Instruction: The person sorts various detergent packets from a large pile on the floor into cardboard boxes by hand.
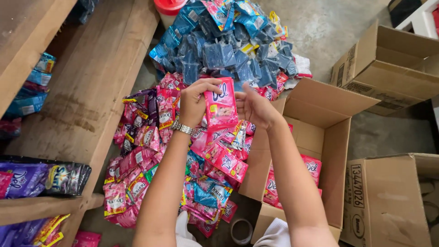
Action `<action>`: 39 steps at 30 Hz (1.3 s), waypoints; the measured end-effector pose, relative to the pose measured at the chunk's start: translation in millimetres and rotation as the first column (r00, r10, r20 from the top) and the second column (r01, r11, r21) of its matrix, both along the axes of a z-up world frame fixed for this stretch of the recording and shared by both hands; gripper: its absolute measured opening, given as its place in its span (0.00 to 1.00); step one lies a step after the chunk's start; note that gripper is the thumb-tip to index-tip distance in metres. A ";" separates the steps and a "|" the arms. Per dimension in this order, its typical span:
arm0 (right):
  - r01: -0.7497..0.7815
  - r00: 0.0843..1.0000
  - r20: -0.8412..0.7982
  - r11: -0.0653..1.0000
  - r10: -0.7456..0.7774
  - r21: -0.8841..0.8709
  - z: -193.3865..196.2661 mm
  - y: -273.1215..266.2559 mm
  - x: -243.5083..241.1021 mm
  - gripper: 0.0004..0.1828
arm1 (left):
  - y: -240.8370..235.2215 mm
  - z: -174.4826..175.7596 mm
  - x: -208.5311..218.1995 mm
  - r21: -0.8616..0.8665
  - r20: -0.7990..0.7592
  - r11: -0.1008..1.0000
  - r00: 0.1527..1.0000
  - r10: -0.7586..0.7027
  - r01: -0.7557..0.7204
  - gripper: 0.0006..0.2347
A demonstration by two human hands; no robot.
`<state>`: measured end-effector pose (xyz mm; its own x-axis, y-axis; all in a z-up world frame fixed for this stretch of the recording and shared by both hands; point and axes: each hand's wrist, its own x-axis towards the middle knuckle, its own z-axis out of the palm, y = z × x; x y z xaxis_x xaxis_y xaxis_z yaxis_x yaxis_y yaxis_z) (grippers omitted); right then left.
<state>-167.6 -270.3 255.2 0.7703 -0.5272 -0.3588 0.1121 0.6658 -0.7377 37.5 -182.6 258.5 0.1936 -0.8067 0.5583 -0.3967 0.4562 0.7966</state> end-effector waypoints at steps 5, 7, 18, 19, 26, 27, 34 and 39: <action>-0.014 0.994 -0.106 0.922 -0.029 -0.387 -26.4 -9.3 -5.9 0.22 | -12.7 -26.7 -4.2 0.006 -0.077 1.000 0.997 0.011 -0.010 0.16; 0.013 0.988 -0.128 0.873 -0.087 -0.488 -35.4 -20.1 -10.8 0.23 | -20.5 -52.6 0.2 -0.003 -0.238 1.000 0.971 -0.027 0.027 0.19; 0.369 0.924 -0.030 0.912 -0.380 -0.182 3.4 -13.3 -20.6 0.35 | -13.3 -54.7 -1.4 0.271 0.153 0.963 0.987 -0.052 0.009 0.12; 0.368 0.925 -0.030 0.912 -0.380 -0.183 -11.6 -20.1 -26.8 0.35 | -10.5 -44.1 -3.8 0.270 0.152 0.963 0.987 -0.051 0.008 0.12; -0.138 0.944 0.276 0.977 0.180 -0.164 -42.7 -34.1 -42.9 0.22 | -19.0 -48.8 -5.5 -0.038 -0.082 0.991 0.988 -0.133 0.130 0.12; -0.194 0.916 0.302 0.951 0.264 -0.241 -30.5 -29.6 -42.7 0.31 | -20.8 -50.8 -5.8 -0.002 -0.231 0.989 0.962 -0.145 0.149 0.07; 0.015 0.976 -0.027 0.192 -0.215 -0.981 -1.0 6.3 0.9 0.20 | -27.2 -34.4 -18.5 -0.022 -0.414 0.997 0.908 0.061 -0.077 0.05; 0.094 0.990 -0.006 0.682 -0.144 -0.725 -7.6 6.8 10.7 0.25 | -23.5 -25.4 -24.8 0.113 -0.412 0.978 0.887 0.209 -0.177 0.09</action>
